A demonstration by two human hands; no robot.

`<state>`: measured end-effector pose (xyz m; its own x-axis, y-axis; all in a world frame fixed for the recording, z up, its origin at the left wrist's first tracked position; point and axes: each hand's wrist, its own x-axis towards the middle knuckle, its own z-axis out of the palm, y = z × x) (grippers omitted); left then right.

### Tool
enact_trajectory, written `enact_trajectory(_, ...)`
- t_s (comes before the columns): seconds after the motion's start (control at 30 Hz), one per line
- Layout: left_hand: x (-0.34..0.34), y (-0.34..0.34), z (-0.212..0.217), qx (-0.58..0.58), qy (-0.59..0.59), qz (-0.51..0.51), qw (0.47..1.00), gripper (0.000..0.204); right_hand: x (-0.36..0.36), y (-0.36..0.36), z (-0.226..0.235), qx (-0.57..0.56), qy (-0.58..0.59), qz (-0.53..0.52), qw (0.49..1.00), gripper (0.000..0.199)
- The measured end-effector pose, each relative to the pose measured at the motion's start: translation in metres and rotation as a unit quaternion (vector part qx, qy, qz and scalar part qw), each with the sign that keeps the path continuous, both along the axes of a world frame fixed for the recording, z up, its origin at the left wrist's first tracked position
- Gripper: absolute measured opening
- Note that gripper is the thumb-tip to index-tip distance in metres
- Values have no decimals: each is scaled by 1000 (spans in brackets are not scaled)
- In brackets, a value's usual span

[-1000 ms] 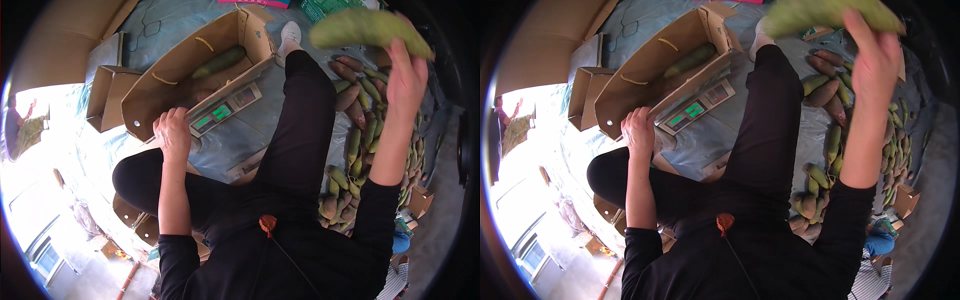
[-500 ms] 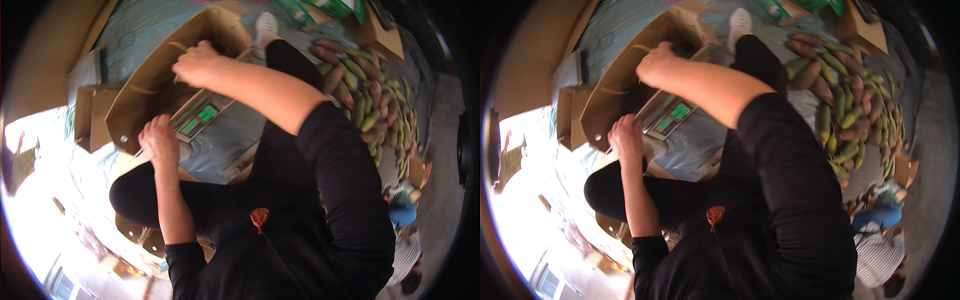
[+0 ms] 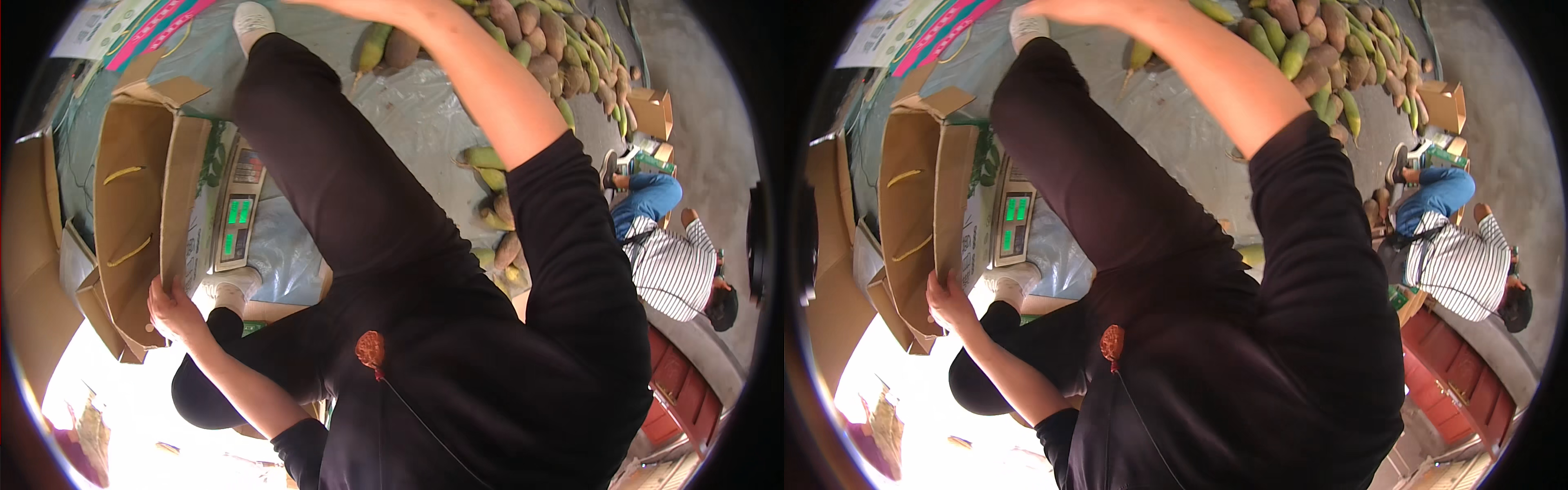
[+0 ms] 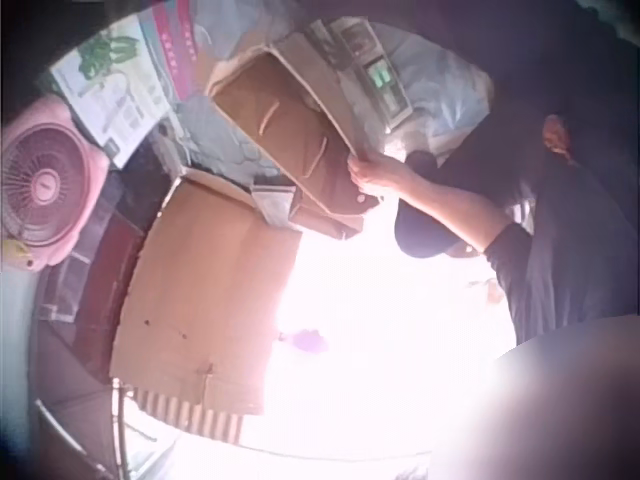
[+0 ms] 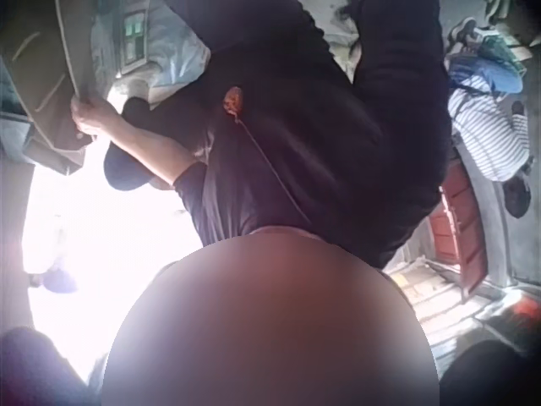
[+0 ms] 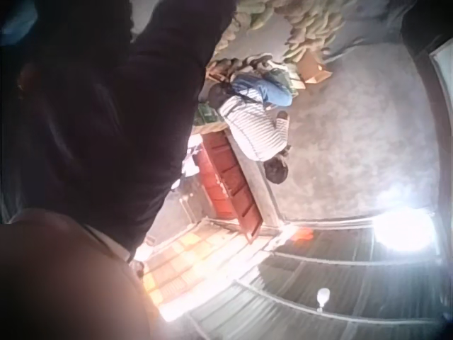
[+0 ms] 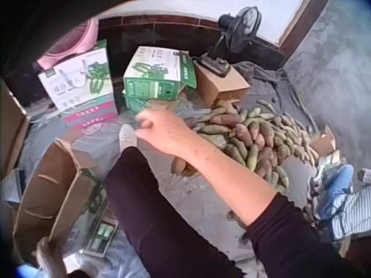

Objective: Sort and weigh long green vegetables (likely loofah or similar) into cardboard boxes.

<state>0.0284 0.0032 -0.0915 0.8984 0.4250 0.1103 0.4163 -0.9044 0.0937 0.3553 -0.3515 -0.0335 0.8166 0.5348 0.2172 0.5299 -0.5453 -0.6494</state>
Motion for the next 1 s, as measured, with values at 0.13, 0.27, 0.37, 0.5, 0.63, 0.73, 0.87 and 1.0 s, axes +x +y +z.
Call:
enact_trajectory(0.13,3,12,-6,-59,-43,-38,997,23,-22,-140,-98,-131,86,-160,975,33)
enact_trajectory(0.27,11,-6,9,-43,43,26,998,22,-135,-254,-231,-243,218,-293,899,35)
enact_trajectory(0.37,20,-17,-5,-94,36,14,995,26,-241,-310,-287,-401,358,-187,822,35)
enact_trajectory(0.5,3,1,12,-77,28,42,996,31,-312,-265,-280,-278,522,-295,750,32)
enact_trajectory(0.63,10,-2,10,-88,39,45,994,35,-318,-284,-281,-215,506,-398,734,30)
enact_trajectory(0.73,17,-7,2,-89,45,21,995,38,-303,-314,-286,-188,400,-475,761,28)
enact_trajectory(0.87,-1,9,10,-90,47,42,994,38,-253,-310,-266,-185,325,-550,746,27)
enact_trajectory(1.0,10,3,9,-91,47,46,994,38,-243,-333,-245,-289,254,-522,761,27)
